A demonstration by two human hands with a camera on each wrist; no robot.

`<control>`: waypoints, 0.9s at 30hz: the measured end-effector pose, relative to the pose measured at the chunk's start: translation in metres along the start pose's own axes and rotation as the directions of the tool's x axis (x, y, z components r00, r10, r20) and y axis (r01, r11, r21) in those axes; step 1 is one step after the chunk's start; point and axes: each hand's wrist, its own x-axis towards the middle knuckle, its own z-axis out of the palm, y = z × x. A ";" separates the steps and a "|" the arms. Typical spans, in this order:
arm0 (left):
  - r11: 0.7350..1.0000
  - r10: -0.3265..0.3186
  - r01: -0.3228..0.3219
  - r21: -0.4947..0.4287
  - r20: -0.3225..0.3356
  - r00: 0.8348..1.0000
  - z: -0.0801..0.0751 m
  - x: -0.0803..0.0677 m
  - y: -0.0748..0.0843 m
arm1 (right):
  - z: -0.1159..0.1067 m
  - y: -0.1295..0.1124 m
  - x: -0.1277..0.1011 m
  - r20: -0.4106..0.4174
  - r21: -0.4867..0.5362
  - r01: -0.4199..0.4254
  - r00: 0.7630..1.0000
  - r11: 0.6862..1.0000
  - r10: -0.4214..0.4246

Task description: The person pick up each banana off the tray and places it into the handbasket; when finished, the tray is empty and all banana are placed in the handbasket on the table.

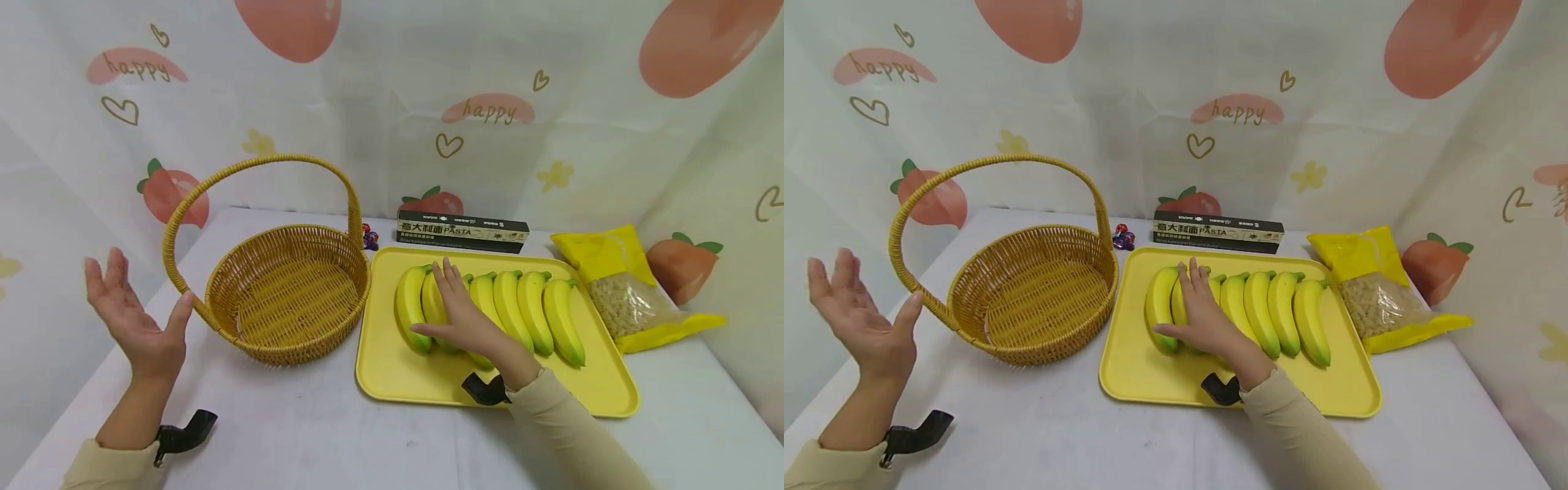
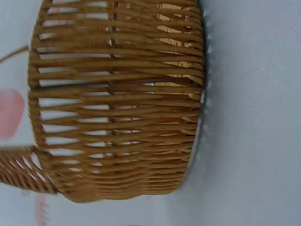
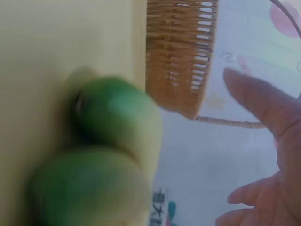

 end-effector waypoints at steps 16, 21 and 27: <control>0.947 -0.299 0.271 0.174 0.786 0.541 -0.034 0.033 -0.036 | 0.028 -0.016 0.030 0.083 0.262 -0.136 0.989 0.955 0.119; 0.946 -0.320 0.187 0.263 0.848 0.422 -0.030 0.045 -0.038 | 0.038 -0.013 0.033 0.045 0.278 -0.127 0.992 0.952 0.119; 0.922 -0.378 0.216 0.321 0.869 0.320 -0.033 0.051 -0.038 | 0.052 -0.011 0.037 0.004 0.278 -0.123 0.992 0.953 0.127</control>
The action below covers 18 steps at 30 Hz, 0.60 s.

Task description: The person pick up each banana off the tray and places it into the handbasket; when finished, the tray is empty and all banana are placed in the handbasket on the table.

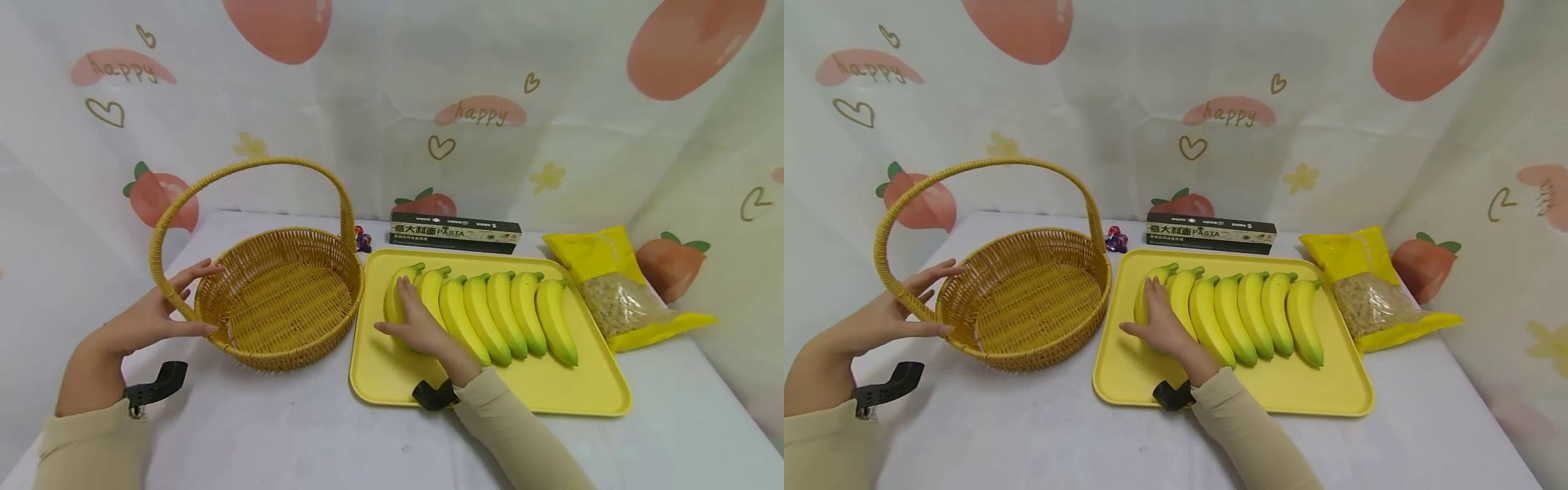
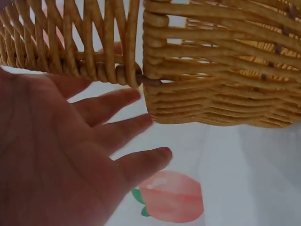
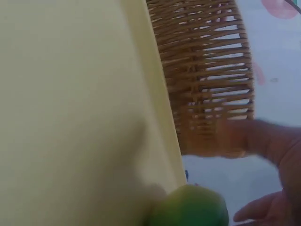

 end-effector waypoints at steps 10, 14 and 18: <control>0.970 -0.159 0.153 0.188 0.019 0.987 0.004 -0.004 -0.002 | 0.005 0.005 0.004 -0.084 0.031 0.050 0.995 0.998 -0.048; 0.959 -0.197 0.188 0.214 0.023 0.980 0.006 -0.004 0.000 | 0.006 0.009 0.005 -0.092 0.040 0.081 0.993 0.996 -0.077; 0.956 -0.222 0.211 0.204 0.035 0.974 0.004 -0.004 0.002 | 0.006 0.010 0.005 -0.089 0.041 0.111 0.990 0.993 -0.107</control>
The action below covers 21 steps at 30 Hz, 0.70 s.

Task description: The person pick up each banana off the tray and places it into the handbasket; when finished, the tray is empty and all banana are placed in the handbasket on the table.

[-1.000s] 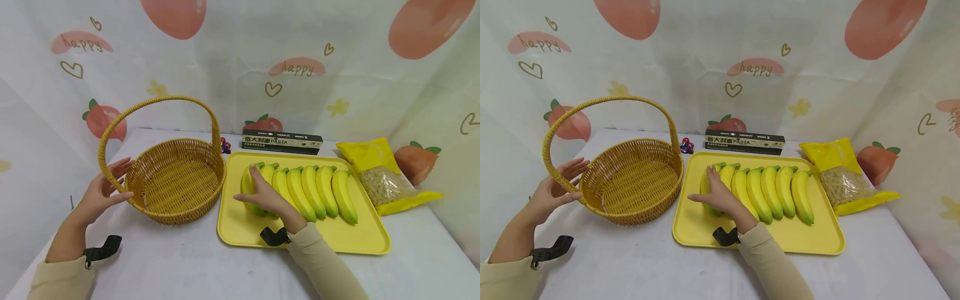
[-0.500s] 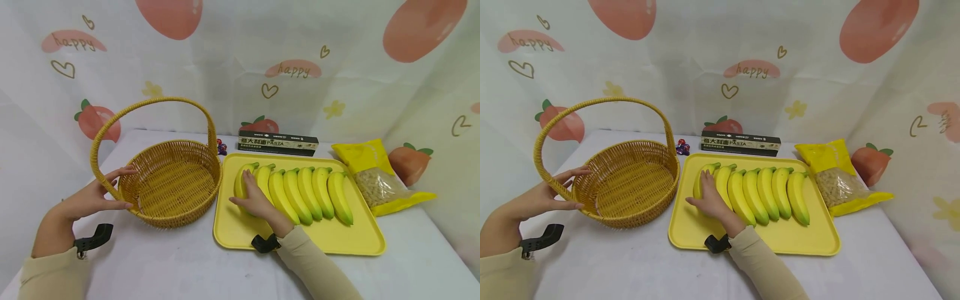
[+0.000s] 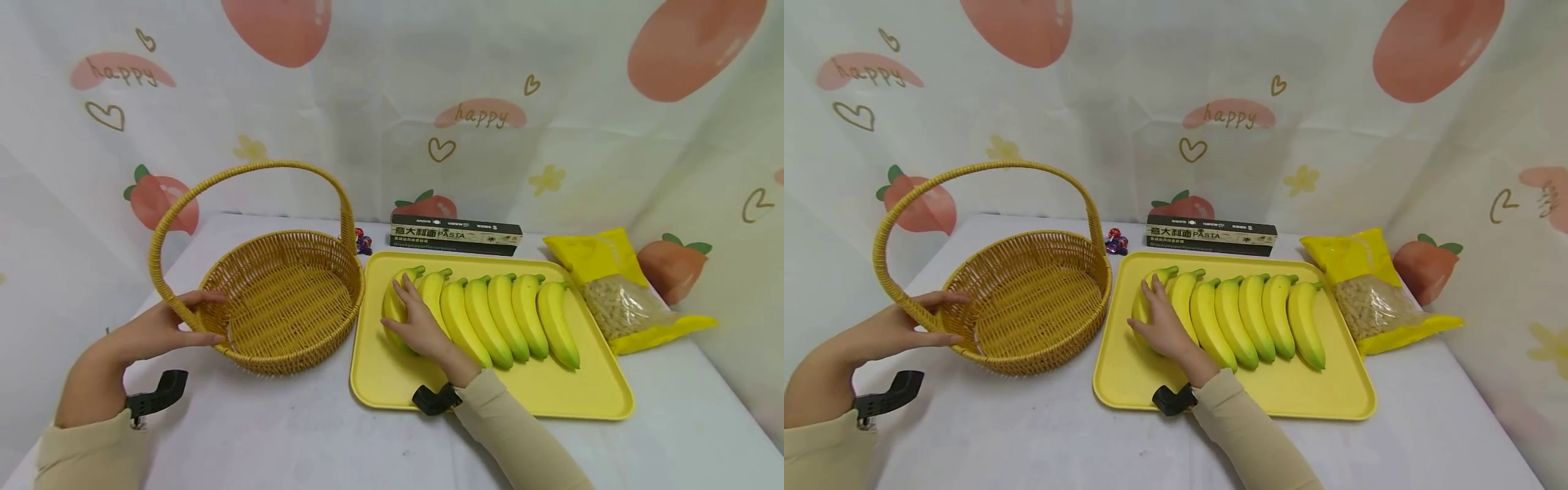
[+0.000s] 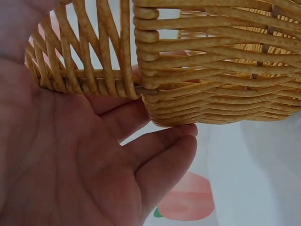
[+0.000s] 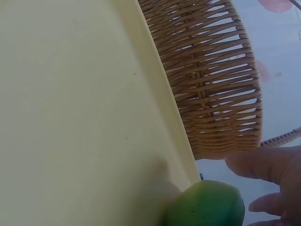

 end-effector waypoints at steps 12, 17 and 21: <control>1.000 -0.028 0.028 0.011 0.020 0.999 0.000 0.002 -0.002 | 0.002 0.002 0.000 0.049 0.013 -0.013 0.999 1.000 0.012; 0.998 -0.055 0.055 0.007 0.017 0.998 0.000 0.000 0.000 | 0.003 0.005 0.001 0.044 0.044 -0.035 0.999 0.998 0.033; 0.998 -0.059 0.059 0.020 0.016 0.998 0.000 0.000 0.000 | 0.004 0.007 0.004 0.039 0.042 -0.039 0.999 0.998 0.038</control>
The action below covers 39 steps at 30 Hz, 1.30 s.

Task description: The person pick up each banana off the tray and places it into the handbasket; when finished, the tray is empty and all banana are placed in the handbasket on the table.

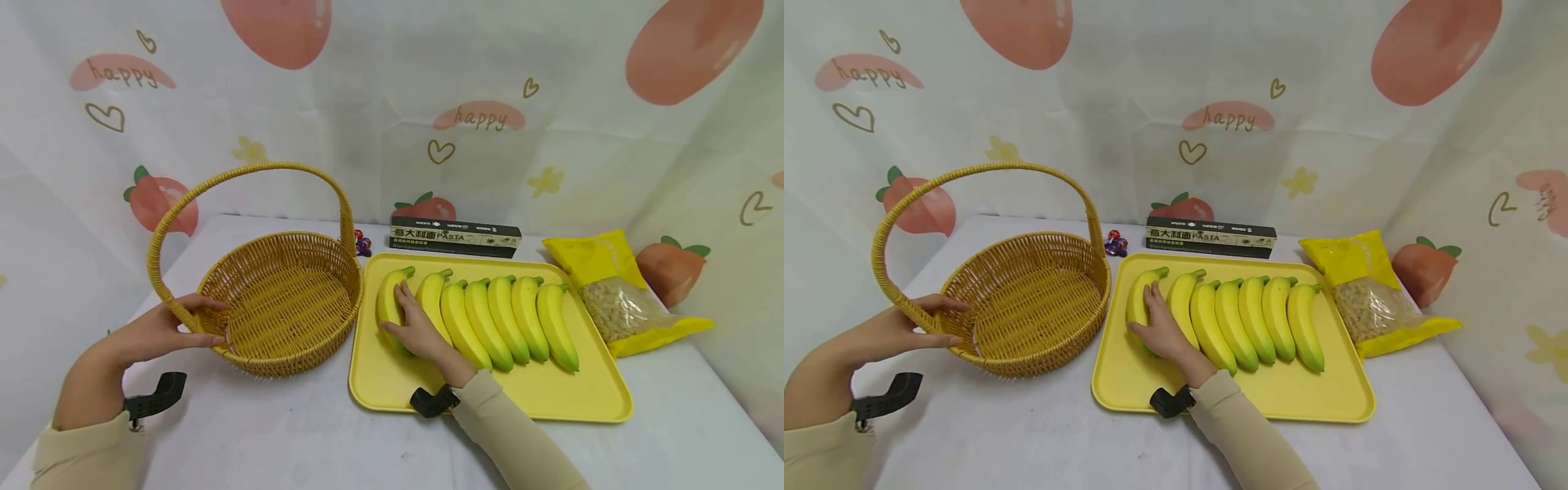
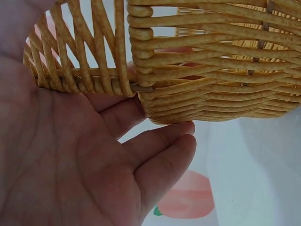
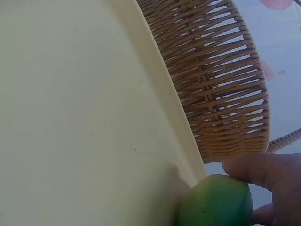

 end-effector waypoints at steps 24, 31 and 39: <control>1.000 0.021 -0.021 0.006 -0.014 1.000 0.001 -0.002 -0.002 | -0.001 -0.004 0.002 0.037 -0.076 0.023 0.999 0.997 -0.020; 0.999 0.032 -0.031 0.014 -0.018 0.999 0.001 -0.001 -0.003 | -0.007 -0.017 0.000 -0.021 -0.057 0.050 0.998 0.997 -0.051; 1.000 0.013 -0.013 -0.011 0.000 1.000 0.001 -0.001 0.000 | -0.020 -0.036 -0.014 -0.054 0.007 0.082 0.995 0.997 -0.081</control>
